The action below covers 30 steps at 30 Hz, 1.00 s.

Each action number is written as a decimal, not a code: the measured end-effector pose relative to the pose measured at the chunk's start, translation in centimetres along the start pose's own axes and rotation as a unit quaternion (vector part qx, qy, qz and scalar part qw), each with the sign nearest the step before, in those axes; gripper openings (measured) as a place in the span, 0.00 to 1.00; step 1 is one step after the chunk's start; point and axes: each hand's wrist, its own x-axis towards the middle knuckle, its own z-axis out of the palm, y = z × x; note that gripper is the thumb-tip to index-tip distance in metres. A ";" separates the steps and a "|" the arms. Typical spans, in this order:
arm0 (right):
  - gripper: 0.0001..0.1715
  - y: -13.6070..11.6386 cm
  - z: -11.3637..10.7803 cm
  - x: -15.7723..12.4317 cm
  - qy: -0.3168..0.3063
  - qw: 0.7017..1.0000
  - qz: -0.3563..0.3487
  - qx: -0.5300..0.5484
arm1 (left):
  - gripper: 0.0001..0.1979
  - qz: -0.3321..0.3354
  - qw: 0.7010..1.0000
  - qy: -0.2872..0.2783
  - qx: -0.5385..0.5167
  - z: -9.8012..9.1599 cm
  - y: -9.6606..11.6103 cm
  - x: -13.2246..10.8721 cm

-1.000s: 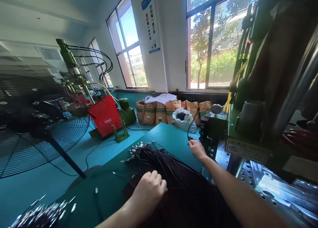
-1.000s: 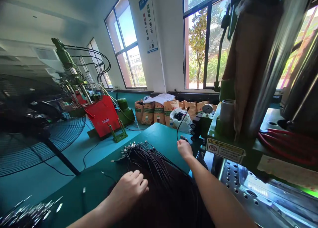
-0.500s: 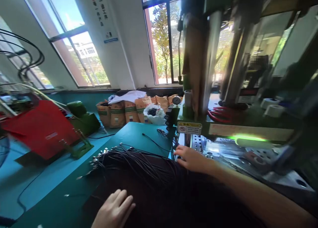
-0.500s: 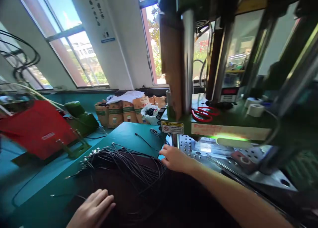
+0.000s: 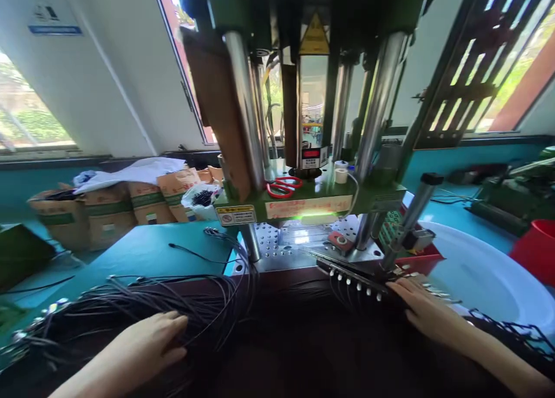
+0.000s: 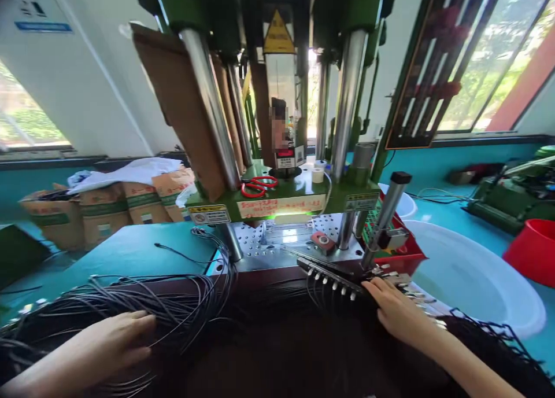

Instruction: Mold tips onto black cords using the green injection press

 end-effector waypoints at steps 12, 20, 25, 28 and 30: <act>0.16 -3.5 -5.3 6.4 -0.102 0.994 0.029 0.005 | 0.18 0.248 0.877 -0.158 -0.379 4.8 25.8 3.8; 0.13 -4.8 -6.0 13.6 0.009 0.997 0.061 0.041 | 0.25 0.155 0.547 -0.396 -0.721 5.4 29.2 7.9; 0.06 -5.8 -4.3 19.5 0.051 0.992 0.070 0.089 | 0.16 0.011 0.520 -0.351 -0.778 2.8 29.4 12.5; 0.10 -6.2 -4.2 22.3 0.078 0.986 0.090 0.118 | 0.12 -0.028 0.492 -0.314 -0.812 0.9 28.6 15.4; 0.12 -6.4 -4.6 23.4 0.100 0.981 0.086 0.144 | 0.14 -0.017 0.488 -0.297 -0.820 -0.1 27.8 17.1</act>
